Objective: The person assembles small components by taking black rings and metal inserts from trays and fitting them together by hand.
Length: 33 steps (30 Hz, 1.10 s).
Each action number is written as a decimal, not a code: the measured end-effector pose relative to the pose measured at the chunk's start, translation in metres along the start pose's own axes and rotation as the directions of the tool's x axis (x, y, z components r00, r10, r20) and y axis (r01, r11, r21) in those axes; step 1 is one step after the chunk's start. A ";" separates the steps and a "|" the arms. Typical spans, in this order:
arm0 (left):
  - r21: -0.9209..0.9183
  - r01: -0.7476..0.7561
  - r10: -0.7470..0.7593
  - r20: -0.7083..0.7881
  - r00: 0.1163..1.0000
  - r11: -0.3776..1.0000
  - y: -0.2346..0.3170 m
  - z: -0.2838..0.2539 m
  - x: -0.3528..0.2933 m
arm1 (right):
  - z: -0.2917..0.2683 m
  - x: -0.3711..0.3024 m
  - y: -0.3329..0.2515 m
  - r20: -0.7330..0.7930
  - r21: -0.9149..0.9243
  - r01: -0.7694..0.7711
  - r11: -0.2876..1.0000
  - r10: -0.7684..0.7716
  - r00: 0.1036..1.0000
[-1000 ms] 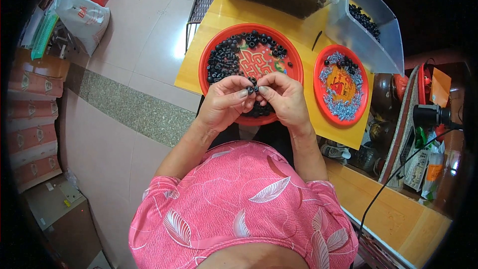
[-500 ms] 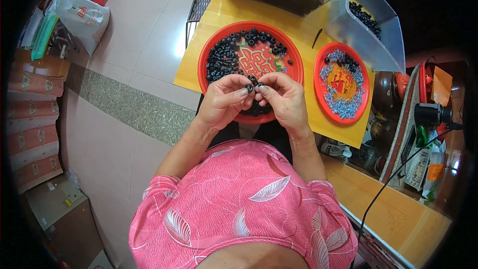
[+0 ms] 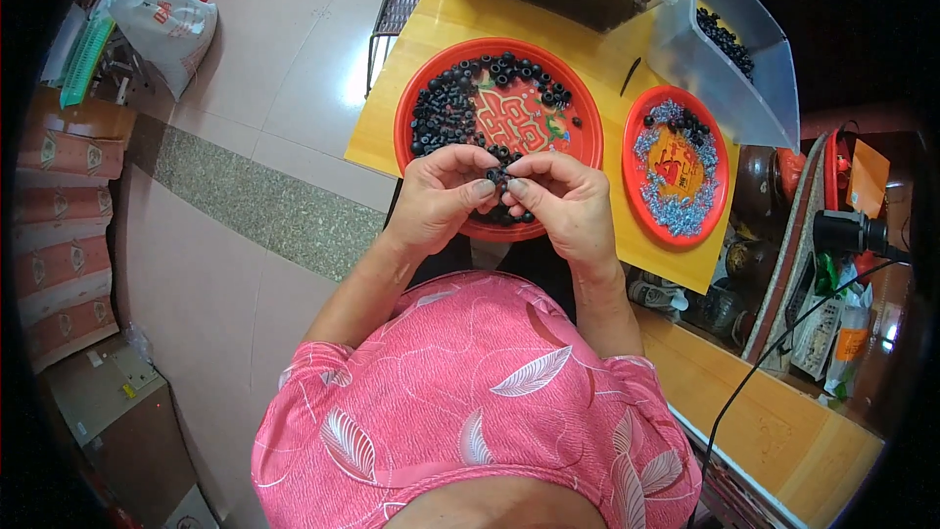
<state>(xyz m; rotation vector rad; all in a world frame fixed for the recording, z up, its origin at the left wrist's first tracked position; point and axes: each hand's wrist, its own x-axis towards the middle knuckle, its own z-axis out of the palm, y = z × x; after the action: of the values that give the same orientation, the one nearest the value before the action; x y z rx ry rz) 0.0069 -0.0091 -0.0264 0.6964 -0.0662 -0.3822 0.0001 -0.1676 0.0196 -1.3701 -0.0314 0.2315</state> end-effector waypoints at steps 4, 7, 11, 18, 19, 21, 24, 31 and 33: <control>0.080 -0.019 0.019 0.006 1.000 0.997 0.001 -0.002 0.000 | -0.003 0.001 0.000 0.019 -0.038 -0.020 0.999 0.021 1.000; 0.158 -0.034 0.033 0.005 0.999 0.987 0.002 0.000 -0.001 | -0.004 0.001 0.000 0.036 -0.056 -0.015 0.998 0.018 0.999; 0.306 -0.061 0.049 0.046 0.998 0.950 0.006 0.001 -0.002 | -0.006 0.001 0.001 0.083 -0.125 0.044 0.991 -0.034 0.996; 0.631 -0.407 0.242 0.334 0.911 0.660 0.015 0.004 0.001 | -0.021 0.012 0.002 0.363 0.188 -0.317 0.930 0.234 0.902; 0.646 -0.440 0.243 0.374 0.895 0.624 0.017 0.005 0.001 | -0.022 0.011 0.005 0.362 0.189 -0.317 0.929 0.234 0.902; 0.660 -0.470 0.240 0.413 0.878 0.586 0.020 0.008 0.002 | -0.024 0.009 0.010 0.456 0.269 -0.382 0.884 0.233 0.859; 0.661 -0.448 0.164 0.446 0.880 0.602 0.025 0.009 0.003 | -0.024 0.007 0.015 0.501 0.329 -0.372 0.868 0.173 0.848; 0.673 -0.465 0.095 0.510 0.855 0.575 0.023 0.008 0.007 | -0.021 -0.003 0.018 0.413 0.292 -0.336 0.895 0.199 0.889; 0.682 -0.460 0.089 0.505 0.859 0.569 0.020 0.005 0.008 | -0.020 -0.003 0.021 0.361 0.257 -0.323 0.911 0.219 0.906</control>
<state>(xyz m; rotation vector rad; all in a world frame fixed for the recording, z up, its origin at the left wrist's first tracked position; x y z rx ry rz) 0.0194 -0.0010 -0.0103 1.4628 -0.8098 -0.1606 -0.0032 -0.1837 -0.0041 -1.0036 -0.0739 0.6741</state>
